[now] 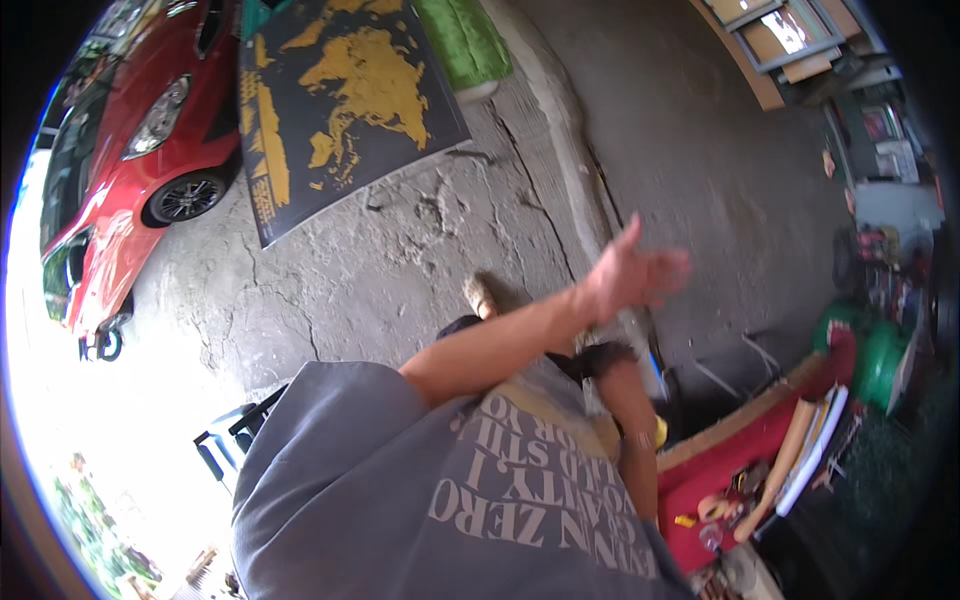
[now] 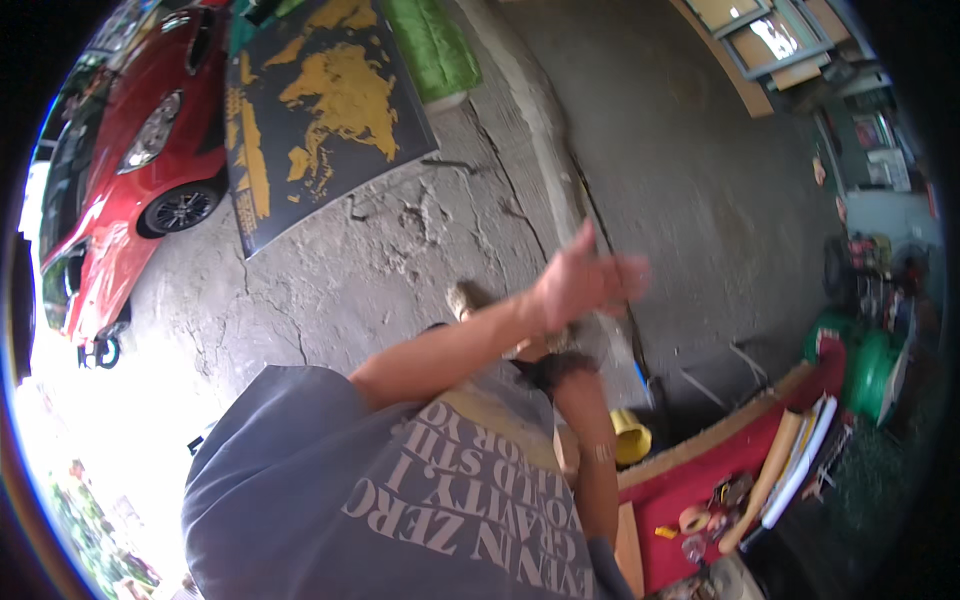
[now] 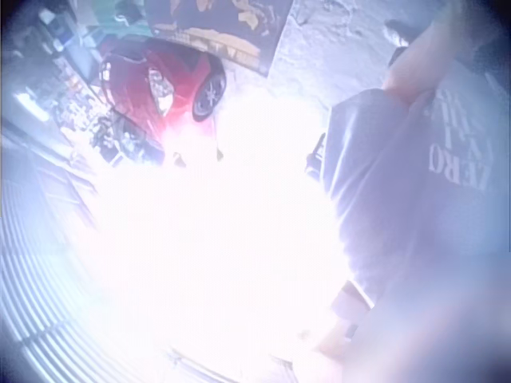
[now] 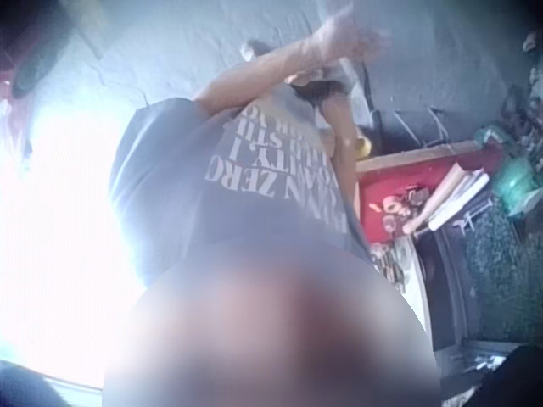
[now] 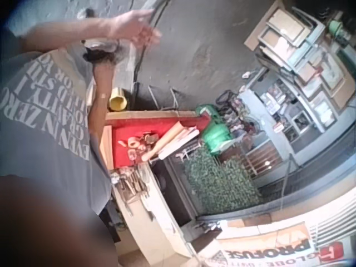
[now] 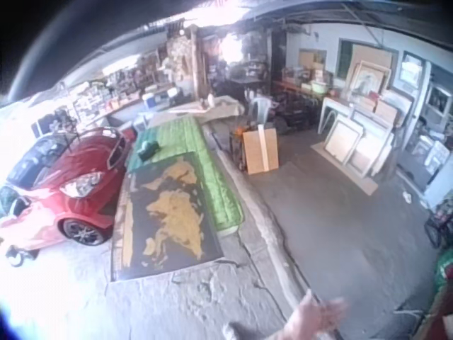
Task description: The person tapes a large world map poster to a padded surface, then retrieves a wooden frame and a black frame. They place the poster into the black frame and inspect the assembled framed poster.
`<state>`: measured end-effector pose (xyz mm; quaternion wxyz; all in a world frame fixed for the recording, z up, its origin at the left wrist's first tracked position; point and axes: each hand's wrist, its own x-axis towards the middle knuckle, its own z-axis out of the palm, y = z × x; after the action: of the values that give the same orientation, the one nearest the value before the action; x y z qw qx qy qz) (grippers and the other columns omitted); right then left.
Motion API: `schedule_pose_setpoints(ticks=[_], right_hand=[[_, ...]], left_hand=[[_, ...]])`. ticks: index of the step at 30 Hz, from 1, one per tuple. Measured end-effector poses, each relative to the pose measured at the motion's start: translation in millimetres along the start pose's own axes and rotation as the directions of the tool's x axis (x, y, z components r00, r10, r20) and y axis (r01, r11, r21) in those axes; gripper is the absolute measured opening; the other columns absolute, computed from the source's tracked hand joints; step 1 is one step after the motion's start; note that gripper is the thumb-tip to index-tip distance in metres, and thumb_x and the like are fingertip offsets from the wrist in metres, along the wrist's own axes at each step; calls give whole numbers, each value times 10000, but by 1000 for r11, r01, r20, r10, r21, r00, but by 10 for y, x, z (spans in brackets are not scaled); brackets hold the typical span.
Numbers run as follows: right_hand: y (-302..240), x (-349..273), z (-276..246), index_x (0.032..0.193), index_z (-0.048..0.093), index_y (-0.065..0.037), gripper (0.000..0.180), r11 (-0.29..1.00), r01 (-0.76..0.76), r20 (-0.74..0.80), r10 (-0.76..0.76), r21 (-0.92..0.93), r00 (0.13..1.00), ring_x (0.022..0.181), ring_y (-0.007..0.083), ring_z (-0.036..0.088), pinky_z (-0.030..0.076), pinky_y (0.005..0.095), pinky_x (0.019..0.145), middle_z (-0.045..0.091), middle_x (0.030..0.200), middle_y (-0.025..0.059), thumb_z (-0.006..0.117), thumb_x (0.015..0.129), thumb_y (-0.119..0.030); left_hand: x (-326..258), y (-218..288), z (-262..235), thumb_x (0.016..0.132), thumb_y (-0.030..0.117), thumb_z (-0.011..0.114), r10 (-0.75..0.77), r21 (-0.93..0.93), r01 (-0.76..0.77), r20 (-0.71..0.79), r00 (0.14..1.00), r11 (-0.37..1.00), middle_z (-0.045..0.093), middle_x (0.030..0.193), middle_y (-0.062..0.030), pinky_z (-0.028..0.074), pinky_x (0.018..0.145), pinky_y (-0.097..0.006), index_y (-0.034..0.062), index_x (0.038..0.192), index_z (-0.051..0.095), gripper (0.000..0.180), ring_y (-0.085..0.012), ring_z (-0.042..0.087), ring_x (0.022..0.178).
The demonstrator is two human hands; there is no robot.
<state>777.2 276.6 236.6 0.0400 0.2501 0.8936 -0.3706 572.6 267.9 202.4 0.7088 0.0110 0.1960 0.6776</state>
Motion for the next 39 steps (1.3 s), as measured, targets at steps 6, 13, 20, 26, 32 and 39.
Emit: schedule_pose_setpoints(ticks=[6,13,20,26,32,39], right_hand=[[164,376,-59,1185,666,45,357,684,-120,-59,233,719,971,946,108,625,498,278,849,726,1086,58,685,984,-250],[-175,991,-371,1167,600,31,262,455,78,-94,12,887,996,984,111,602,487,282,894,682,1098,54,685,965,-114],[-408,1523,-314,1181,582,-18,303,796,227,-126,-190,561,974,947,190,589,469,326,888,623,1011,84,701,972,-203],[-494,1639,-477,1037,690,-89,204,690,716,-341,-702,-106,625,879,266,576,457,404,780,597,957,54,772,853,-121],[-414,1663,-388,900,596,-37,160,655,753,-265,-716,62,645,813,302,599,482,405,722,599,878,108,746,848,-18],[468,1469,-432,897,532,-17,222,911,321,-413,-196,258,889,669,298,558,453,385,616,543,776,130,530,1050,-179]], left_hand=[[-369,1294,-149,1030,659,218,563,375,-566,128,816,734,562,1442,-143,301,1141,-461,62,1387,559,775,-285,499,1345],[-1025,534,-281,975,617,522,231,557,-121,-132,964,822,572,1382,-186,433,1085,-415,-31,1415,501,784,-256,548,1268],[-1157,172,-56,1023,350,622,438,557,-154,-422,794,816,726,1010,-36,551,816,-274,-35,1143,671,406,-98,664,912],[-1116,45,-122,1063,485,488,523,518,-234,-529,668,823,631,772,55,399,537,-227,28,957,691,512,-21,515,647],[-1008,17,40,1034,537,527,497,627,-13,-604,623,779,394,641,107,240,473,-269,118,705,545,533,-28,323,578],[-797,1,21,1036,523,532,456,670,76,-579,676,739,534,714,60,384,524,-259,29,892,640,525,-44,466,625]])
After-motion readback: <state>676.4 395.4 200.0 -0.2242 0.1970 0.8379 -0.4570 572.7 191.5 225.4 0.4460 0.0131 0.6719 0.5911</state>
